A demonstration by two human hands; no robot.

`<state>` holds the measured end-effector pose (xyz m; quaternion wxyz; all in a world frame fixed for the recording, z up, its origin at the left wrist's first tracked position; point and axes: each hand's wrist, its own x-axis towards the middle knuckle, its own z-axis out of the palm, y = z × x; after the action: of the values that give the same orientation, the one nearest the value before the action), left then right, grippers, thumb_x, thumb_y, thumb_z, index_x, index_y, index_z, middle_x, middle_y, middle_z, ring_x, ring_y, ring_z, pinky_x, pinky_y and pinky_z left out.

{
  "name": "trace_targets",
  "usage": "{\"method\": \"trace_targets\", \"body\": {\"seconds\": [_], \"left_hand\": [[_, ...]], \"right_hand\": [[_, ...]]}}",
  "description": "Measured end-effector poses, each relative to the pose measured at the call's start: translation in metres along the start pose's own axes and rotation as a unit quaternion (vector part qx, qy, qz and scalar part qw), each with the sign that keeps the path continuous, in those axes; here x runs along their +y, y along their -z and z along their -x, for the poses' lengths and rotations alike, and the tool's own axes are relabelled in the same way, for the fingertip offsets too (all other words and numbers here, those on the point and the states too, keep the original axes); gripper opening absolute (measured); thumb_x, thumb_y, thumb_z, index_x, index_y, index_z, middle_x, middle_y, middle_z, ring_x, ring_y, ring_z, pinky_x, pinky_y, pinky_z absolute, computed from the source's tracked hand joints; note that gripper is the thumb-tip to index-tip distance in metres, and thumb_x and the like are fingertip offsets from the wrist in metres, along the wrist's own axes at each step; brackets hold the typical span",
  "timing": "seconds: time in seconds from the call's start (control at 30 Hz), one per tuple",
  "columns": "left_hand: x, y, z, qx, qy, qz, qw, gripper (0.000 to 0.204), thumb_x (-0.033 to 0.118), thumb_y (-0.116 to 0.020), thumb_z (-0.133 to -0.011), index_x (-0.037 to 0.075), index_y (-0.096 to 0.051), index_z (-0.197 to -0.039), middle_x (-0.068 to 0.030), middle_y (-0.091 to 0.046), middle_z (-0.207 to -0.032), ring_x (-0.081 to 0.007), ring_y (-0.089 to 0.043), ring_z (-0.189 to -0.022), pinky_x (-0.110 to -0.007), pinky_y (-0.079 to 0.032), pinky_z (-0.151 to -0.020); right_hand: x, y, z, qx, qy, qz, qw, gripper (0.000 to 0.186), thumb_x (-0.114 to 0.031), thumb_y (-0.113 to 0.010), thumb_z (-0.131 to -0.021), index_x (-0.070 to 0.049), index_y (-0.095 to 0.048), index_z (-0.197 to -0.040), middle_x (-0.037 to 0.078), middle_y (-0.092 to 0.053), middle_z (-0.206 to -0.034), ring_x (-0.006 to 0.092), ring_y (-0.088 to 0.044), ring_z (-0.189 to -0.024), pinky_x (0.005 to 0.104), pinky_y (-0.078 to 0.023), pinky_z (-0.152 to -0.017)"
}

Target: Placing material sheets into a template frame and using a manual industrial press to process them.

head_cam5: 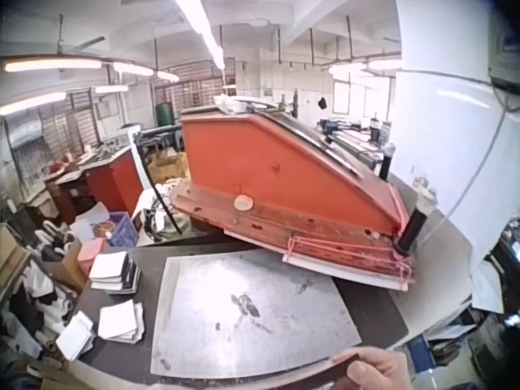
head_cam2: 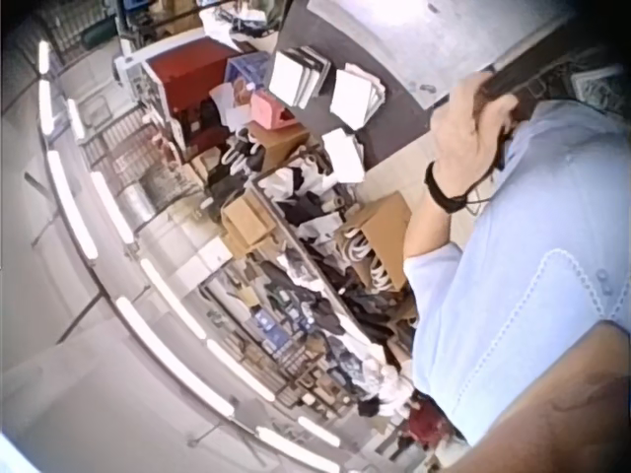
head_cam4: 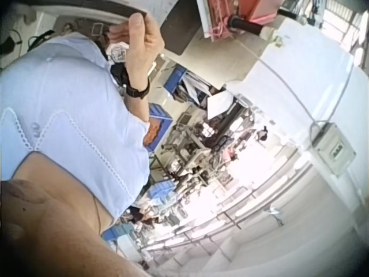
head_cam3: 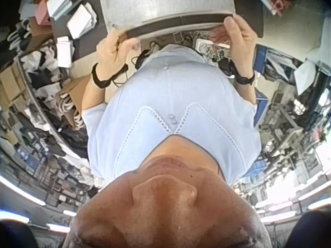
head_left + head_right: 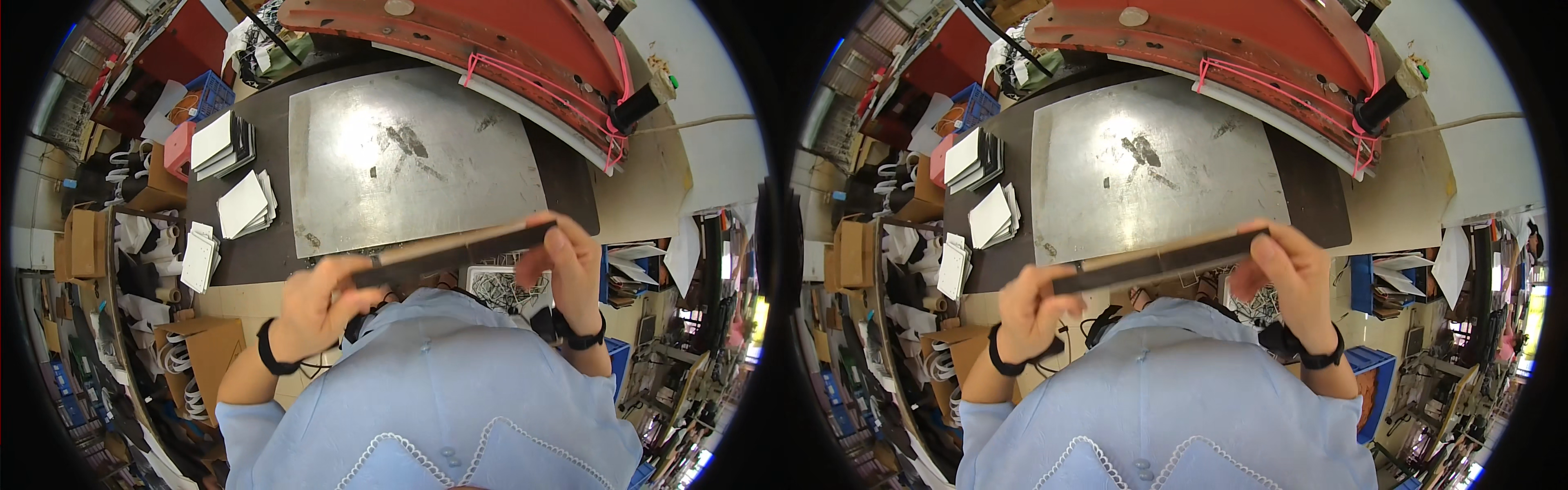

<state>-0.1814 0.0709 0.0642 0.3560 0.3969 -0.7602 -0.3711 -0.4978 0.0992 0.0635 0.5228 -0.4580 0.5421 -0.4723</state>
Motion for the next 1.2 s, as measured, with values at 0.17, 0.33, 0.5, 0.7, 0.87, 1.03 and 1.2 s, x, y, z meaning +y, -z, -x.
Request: {"method": "trace_targets", "body": {"seconds": [0.17,0.33,0.5,0.7,0.87,1.03,1.2], "left_hand": [[-0.024,0.004,-0.046,0.030,0.078,0.031,0.996,0.029,0.008,-0.053,-0.099,-0.003,-0.050,-0.126,-0.0124,-0.069,-0.089,-0.0138,-0.066,-0.080,-0.025,-0.052,-0.067],[-0.061,-0.005,-0.040,0.020,0.133,0.055,0.989,0.036,0.009,-0.053,-0.100,0.000,-0.044,-0.133,-0.0127,-0.065,-0.095,-0.0148,-0.065,-0.092,-0.027,-0.054,-0.073],[-0.066,-0.020,-0.023,0.020,0.147,-0.014,0.989,0.040,0.010,-0.063,-0.094,0.002,-0.049,-0.130,-0.0109,-0.065,-0.089,-0.0148,-0.064,-0.082,-0.028,-0.052,-0.070],[-0.087,-0.030,-0.041,0.047,0.064,-0.235,0.969,0.036,0.013,-0.073,-0.083,0.003,-0.059,-0.115,-0.0120,-0.063,-0.090,-0.0283,-0.063,-0.079,-0.034,-0.052,-0.071],[-0.104,-0.041,-0.041,0.102,-0.025,-0.263,0.959,0.037,0.014,-0.073,-0.081,0.001,-0.057,-0.112,-0.0170,-0.063,-0.100,-0.0357,-0.062,-0.093,-0.042,-0.050,-0.079],[-0.106,-0.044,-0.044,0.069,0.055,-0.240,0.967,0.040,0.016,-0.075,-0.079,0.001,-0.057,-0.112,-0.0183,-0.064,-0.108,-0.0356,-0.061,-0.100,-0.040,-0.050,-0.084],[-0.106,-0.039,-0.053,0.061,0.009,-0.276,0.959,0.039,0.019,-0.073,-0.081,0.001,-0.057,-0.112,-0.0181,-0.063,-0.111,-0.0358,-0.060,-0.103,-0.041,-0.049,-0.088]], "right_hand": [[0.015,-0.020,-0.062,0.030,0.091,-0.144,0.985,0.032,-0.024,-0.051,-0.102,0.001,-0.061,-0.119,0.016,-0.070,-0.086,0.0183,-0.069,-0.073,0.0285,-0.056,-0.063],[0.055,-0.030,-0.084,0.006,0.051,-0.151,0.987,0.035,-0.026,-0.049,-0.103,0.000,-0.057,-0.125,0.015,-0.067,-0.091,0.0157,-0.066,-0.070,0.0265,-0.053,-0.060],[0.069,-0.021,-0.068,-0.012,-0.015,-0.100,0.995,0.044,-0.025,-0.051,-0.102,0.000,-0.045,-0.138,0.012,-0.062,-0.082,0.0116,-0.059,-0.063,0.0244,-0.049,-0.053],[0.080,-0.007,-0.093,-0.028,-0.080,0.103,0.991,0.045,-0.028,-0.055,-0.099,0.003,-0.051,-0.132,0.009,-0.062,-0.075,0.0156,-0.056,-0.053,0.0270,-0.047,-0.052],[0.089,-0.010,-0.091,0.064,0.150,0.398,0.903,0.047,-0.026,-0.064,-0.090,0.003,-0.055,-0.126,0.015,-0.063,-0.095,0.0315,-0.061,-0.078,0.0380,-0.049,-0.070],[0.098,-0.027,-0.096,0.074,0.273,0.470,0.836,0.046,-0.027,-0.069,-0.086,0.002,-0.059,-0.121,0.019,-0.060,-0.112,0.0364,-0.054,-0.107,0.0430,-0.043,-0.092],[0.097,-0.030,-0.107,0.079,0.246,0.484,0.836,0.045,-0.023,-0.068,-0.087,0.002,-0.058,-0.124,0.021,-0.059,-0.118,0.0369,-0.054,-0.110,0.0429,-0.042,-0.096]]}}
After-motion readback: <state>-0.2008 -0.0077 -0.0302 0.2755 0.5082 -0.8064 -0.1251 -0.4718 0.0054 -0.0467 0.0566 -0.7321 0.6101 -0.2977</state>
